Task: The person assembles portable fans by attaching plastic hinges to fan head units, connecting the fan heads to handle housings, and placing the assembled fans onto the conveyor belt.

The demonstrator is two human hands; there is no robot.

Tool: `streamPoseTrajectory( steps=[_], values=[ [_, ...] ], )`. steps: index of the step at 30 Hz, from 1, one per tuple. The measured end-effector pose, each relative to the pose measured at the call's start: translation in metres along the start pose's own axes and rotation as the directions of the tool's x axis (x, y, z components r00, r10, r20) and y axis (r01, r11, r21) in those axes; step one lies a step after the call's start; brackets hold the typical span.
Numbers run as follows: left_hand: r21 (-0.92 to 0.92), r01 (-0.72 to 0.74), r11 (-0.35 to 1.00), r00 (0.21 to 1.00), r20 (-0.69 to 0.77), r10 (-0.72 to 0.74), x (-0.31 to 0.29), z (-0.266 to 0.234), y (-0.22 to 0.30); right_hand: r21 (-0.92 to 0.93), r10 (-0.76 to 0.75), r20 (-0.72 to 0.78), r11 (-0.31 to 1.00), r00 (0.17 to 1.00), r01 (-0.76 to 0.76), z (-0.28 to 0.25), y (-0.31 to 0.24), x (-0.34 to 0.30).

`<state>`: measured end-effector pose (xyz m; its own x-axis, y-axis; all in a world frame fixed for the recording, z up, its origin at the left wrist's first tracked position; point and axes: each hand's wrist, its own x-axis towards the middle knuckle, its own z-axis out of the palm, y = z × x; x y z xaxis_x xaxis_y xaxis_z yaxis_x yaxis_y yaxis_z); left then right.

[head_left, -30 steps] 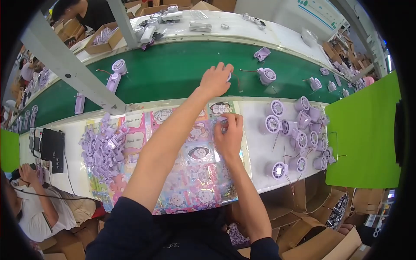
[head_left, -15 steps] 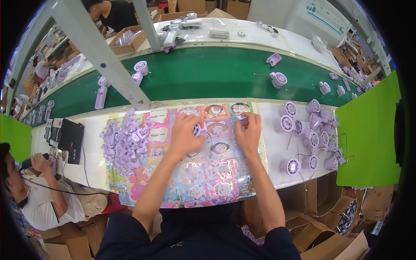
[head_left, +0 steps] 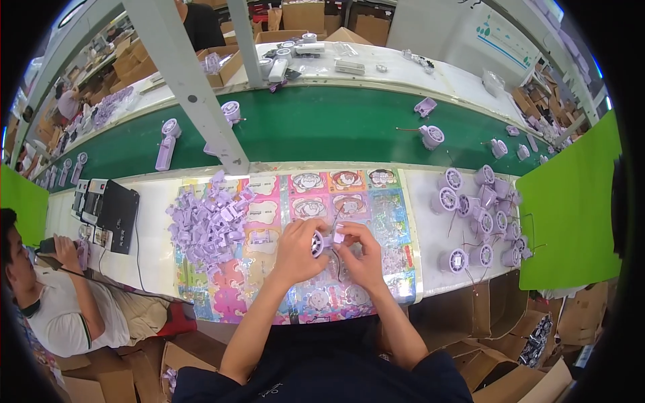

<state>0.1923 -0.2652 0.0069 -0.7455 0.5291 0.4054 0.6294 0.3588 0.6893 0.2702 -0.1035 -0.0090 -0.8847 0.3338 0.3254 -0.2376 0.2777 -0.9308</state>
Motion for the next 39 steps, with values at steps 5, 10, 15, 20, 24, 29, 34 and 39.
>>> streamPoseTrajectory(
  steps=[5,10,15,20,24,29,34,39],
  values=[
    [-0.039,0.002,0.999,1.000,-0.010,-0.002,-0.002,-0.001,-0.005,0.091,0.156,0.118,0.982,0.981,-0.167,0.007,0.003,0.001],
    [0.016,-0.044,0.999,0.999,-0.024,0.044,-0.002,-0.001,-0.002,0.099,0.169,0.118,0.979,0.979,-0.180,0.004,0.003,-0.008],
    [0.038,-0.051,0.998,0.997,-0.049,0.052,-0.006,0.004,-0.004,0.077,0.054,0.020,0.996,0.998,-0.056,0.011,0.003,-0.009],
    [0.094,-0.078,0.993,0.993,-0.087,0.086,-0.009,0.004,0.003,0.205,0.357,0.109,0.905,0.928,-0.372,0.010,0.010,-0.009],
    [0.141,-0.050,0.989,0.993,-0.098,0.064,-0.016,0.003,0.009,0.239,0.413,0.163,0.864,0.896,-0.442,0.010,0.011,-0.007],
    [0.323,-0.135,0.937,0.976,-0.119,0.182,-0.038,0.011,0.013,0.296,0.453,0.212,0.815,0.866,-0.498,0.013,0.002,-0.010],
    [-0.010,-0.015,1.000,0.980,-0.199,0.012,-0.046,-0.007,0.032,0.452,0.397,0.206,0.773,0.895,-0.447,0.019,0.000,-0.036],
    [-0.016,0.049,0.999,0.990,-0.132,-0.051,-0.039,-0.014,0.024,0.405,0.308,0.198,0.839,0.930,-0.364,0.023,-0.009,-0.042]
  ],
)
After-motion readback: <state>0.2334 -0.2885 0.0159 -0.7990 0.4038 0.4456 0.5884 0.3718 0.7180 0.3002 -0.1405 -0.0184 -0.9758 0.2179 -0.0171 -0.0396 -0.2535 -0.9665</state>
